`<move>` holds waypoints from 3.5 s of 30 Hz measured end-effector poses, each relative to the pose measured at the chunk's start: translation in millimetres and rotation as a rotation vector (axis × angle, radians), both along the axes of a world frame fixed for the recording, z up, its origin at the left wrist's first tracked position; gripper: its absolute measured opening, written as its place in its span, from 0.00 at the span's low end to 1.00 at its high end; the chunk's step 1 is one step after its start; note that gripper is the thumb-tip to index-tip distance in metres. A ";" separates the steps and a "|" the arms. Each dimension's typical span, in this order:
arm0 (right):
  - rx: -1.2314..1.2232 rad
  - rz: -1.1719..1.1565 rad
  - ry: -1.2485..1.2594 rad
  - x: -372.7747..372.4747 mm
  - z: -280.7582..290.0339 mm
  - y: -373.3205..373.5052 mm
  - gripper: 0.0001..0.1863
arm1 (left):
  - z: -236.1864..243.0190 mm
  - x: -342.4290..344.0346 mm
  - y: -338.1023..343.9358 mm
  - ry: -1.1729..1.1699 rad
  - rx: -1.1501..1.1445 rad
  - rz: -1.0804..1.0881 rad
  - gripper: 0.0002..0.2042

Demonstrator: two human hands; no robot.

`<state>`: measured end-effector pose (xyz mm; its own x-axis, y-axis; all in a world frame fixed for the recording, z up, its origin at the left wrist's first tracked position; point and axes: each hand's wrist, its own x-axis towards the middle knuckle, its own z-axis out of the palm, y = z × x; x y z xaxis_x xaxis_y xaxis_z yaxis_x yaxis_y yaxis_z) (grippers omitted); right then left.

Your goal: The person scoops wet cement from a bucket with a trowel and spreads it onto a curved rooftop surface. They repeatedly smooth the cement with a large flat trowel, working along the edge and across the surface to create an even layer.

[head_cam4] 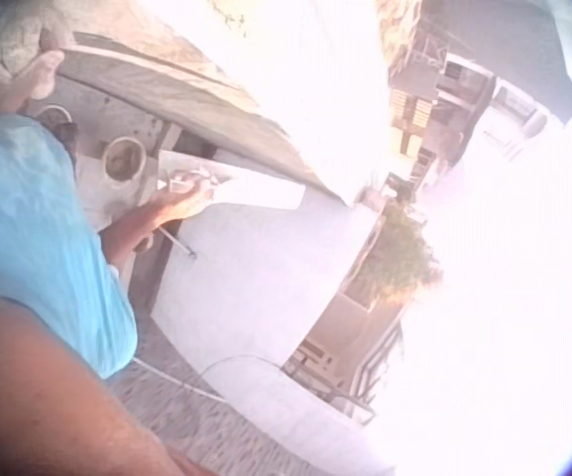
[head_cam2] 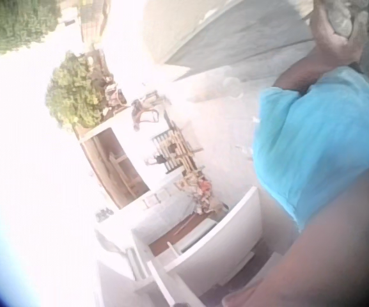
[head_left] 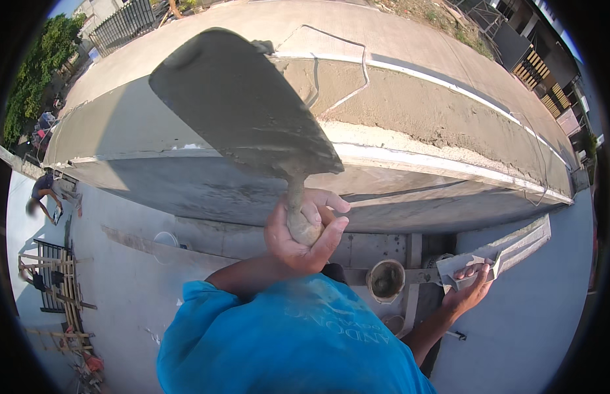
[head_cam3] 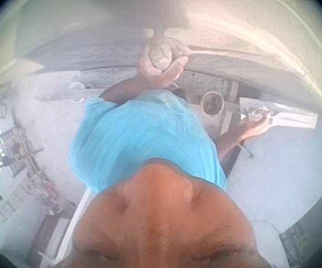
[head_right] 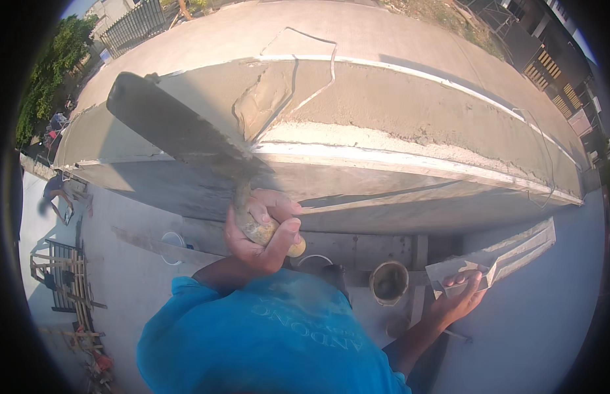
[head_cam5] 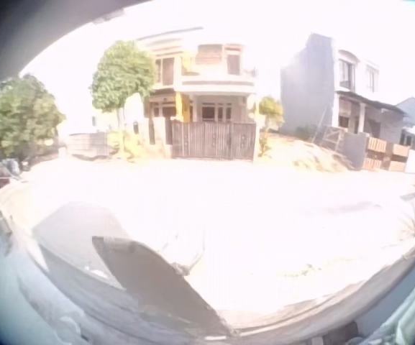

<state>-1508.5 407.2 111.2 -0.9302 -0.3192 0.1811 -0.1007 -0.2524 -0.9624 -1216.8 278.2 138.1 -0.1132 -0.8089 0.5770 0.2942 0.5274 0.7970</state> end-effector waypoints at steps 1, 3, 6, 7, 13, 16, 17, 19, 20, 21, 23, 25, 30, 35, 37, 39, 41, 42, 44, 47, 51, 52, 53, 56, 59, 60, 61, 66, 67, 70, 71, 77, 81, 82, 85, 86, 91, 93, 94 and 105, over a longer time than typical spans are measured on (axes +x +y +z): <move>0.001 0.059 0.047 2.1 9.0 -1.6 0.16 | 10.2 13.3 0.3 0.086 0.083 0.115 0.21; 0.008 0.173 0.142 -4.6 27.1 1.7 0.17 | 17.3 43.1 -11.0 -0.033 0.042 0.369 0.22; 0.026 0.330 0.379 -18.3 59.6 1.2 0.21 | 4.6 67.8 -29.0 -0.073 -0.004 0.576 0.22; 0.094 0.330 0.394 -18.4 74.5 -2.4 0.22 | 0.8 70.1 -35.1 -0.092 0.018 0.602 0.22; 0.290 0.468 0.498 -12.3 138.7 -36.5 0.25 | -43.7 63.6 -68.0 -0.299 0.043 0.697 0.23; 0.450 0.477 0.645 -26.0 150.6 -54.9 0.28 | -55.1 62.4 -73.0 -0.251 -0.029 0.744 0.22; 0.475 0.493 0.638 -29.8 153.8 -57.4 0.29 | -57.3 59.7 -74.0 -0.206 -0.032 0.743 0.20; 0.524 0.534 0.627 -39.8 160.4 -65.3 0.31 | -62.8 56.3 -76.0 -0.153 -0.069 0.774 0.19; 0.539 0.554 0.699 -47.9 163.2 -67.8 0.30 | -64.3 54.2 -76.7 -0.147 -0.103 0.796 0.18; 0.552 0.576 0.772 -58.0 166.8 -74.1 0.30 | -63.0 53.1 -80.2 -0.178 -0.169 0.844 0.18; 0.566 0.630 0.909 -76.2 170.1 -95.2 0.30 | -60.9 48.6 -77.9 -0.139 -0.138 0.855 0.18; 0.659 0.647 1.039 -83.5 179.3 -122.7 0.29 | -58.2 41.6 -75.1 -0.014 -0.002 0.792 0.18; 0.543 0.712 1.208 4.4 167.5 -185.4 0.27 | -60.1 39.4 -75.7 0.091 0.050 0.857 0.18; 0.542 1.297 0.389 71.6 190.9 -205.9 0.22 | -65.5 39.5 -79.5 0.085 0.042 0.871 0.19; 0.581 1.352 0.341 89.7 194.9 -206.7 0.23 | -70.0 43.4 -79.2 0.114 0.062 0.796 0.22; 0.632 1.327 0.415 107.8 194.6 -204.2 0.23 | -66.9 46.5 -76.7 0.101 0.106 0.729 0.22; 0.691 1.239 0.603 123.9 187.7 -204.8 0.24 | -71.1 53.7 -72.5 0.085 0.120 0.672 0.23; 0.721 1.239 0.685 129.1 188.7 -201.0 0.27 | -78.0 59.0 -69.4 0.075 0.113 0.650 0.22; 0.794 1.174 0.867 130.9 197.2 -190.1 0.26 | -90.7 72.7 -59.2 0.059 0.092 0.593 0.22; 0.871 1.106 1.106 118.7 199.0 -175.7 0.26 | -106.4 100.2 -45.3 0.046 0.065 0.504 0.22; 1.032 1.126 1.235 129.5 180.4 -184.5 0.25 | -115.3 137.2 -31.3 -0.028 0.110 0.504 0.22; 1.042 1.147 1.226 134.8 175.0 -194.1 0.24 | -116.5 145.4 -28.9 -0.033 0.131 0.513 0.22; 1.056 1.163 1.213 142.8 172.0 -201.9 0.24 | -117.3 154.1 -28.4 -0.036 0.151 0.514 0.23; 1.035 1.067 1.282 155.6 169.1 -218.0 0.26 | -125.5 173.5 -29.2 -0.046 0.131 0.509 0.23; 0.913 0.980 1.369 138.6 150.3 -248.6 0.34 | -121.3 179.3 -28.9 0.066 0.168 0.484 0.22; 0.876 0.939 1.399 133.1 145.9 -256.8 0.38 | -122.7 182.1 -29.1 0.054 0.167 0.480 0.22; 0.864 0.893 1.423 129.8 142.9 -263.1 0.39 | -124.7 184.9 -29.1 0.042 0.165 0.475 0.22; 1.064 0.892 1.277 147.0 159.2 -286.7 0.32 | -128.5 195.6 -28.9 -0.007 0.189 0.512 0.22; 1.092 0.926 1.199 148.9 159.7 -288.1 0.31 | -130.5 197.4 -28.5 -0.018 0.188 0.523 0.22; 1.074 1.053 0.934 144.3 150.5 -296.6 0.33 | -133.6 203.1 -29.8 -0.024 0.197 0.529 0.22; 1.085 1.029 0.918 144.0 150.0 -296.1 0.32 | -134.4 204.0 -29.6 -0.019 0.205 0.524 0.22; 1.122 0.888 0.832 147.1 145.0 -289.7 0.29 | -139.4 207.0 -32.0 -0.005 0.207 0.515 0.22; 1.205 0.783 0.800 122.7 147.9 -289.3 0.24 | -137.9 208.4 -28.5 -0.010 0.265 0.505 0.22; 1.230 0.737 0.797 113.2 150.1 -286.2 0.23 | -140.3 210.5 -28.8 -0.013 0.254 0.502 0.21; 1.100 0.706 0.889 100.5 161.9 -263.3 0.23 | -146.2 218.9 -28.0 -0.028 0.232 0.523 0.21; 1.074 0.704 0.854 104.3 166.9 -254.0 0.23 | -147.5 217.4 -29.2 -0.031 0.227 0.531 0.21; 1.159 0.831 0.990 191.3 165.4 -231.3 0.32 | -146.5 222.9 -28.6 -0.047 0.296 0.546 0.20; 1.109 0.823 1.158 193.2 155.7 -231.1 0.31 | -147.3 224.6 -29.7 -0.057 0.284 0.551 0.19; 1.081 0.814 1.245 192.3 148.6 -230.9 0.31 | -147.9 223.8 -29.6 -0.052 0.268 0.544 0.19; 1.011 0.982 1.321 164.4 146.1 -299.3 0.31 | -150.3 227.5 -25.9 -0.005 0.262 0.532 0.21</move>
<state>-1344.1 107.9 257.3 0.1625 -0.9856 -0.0471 -0.9661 -0.1492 -0.2106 -989.3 252.3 -12.3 0.3448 -0.8705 0.3511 0.0392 0.3871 0.9212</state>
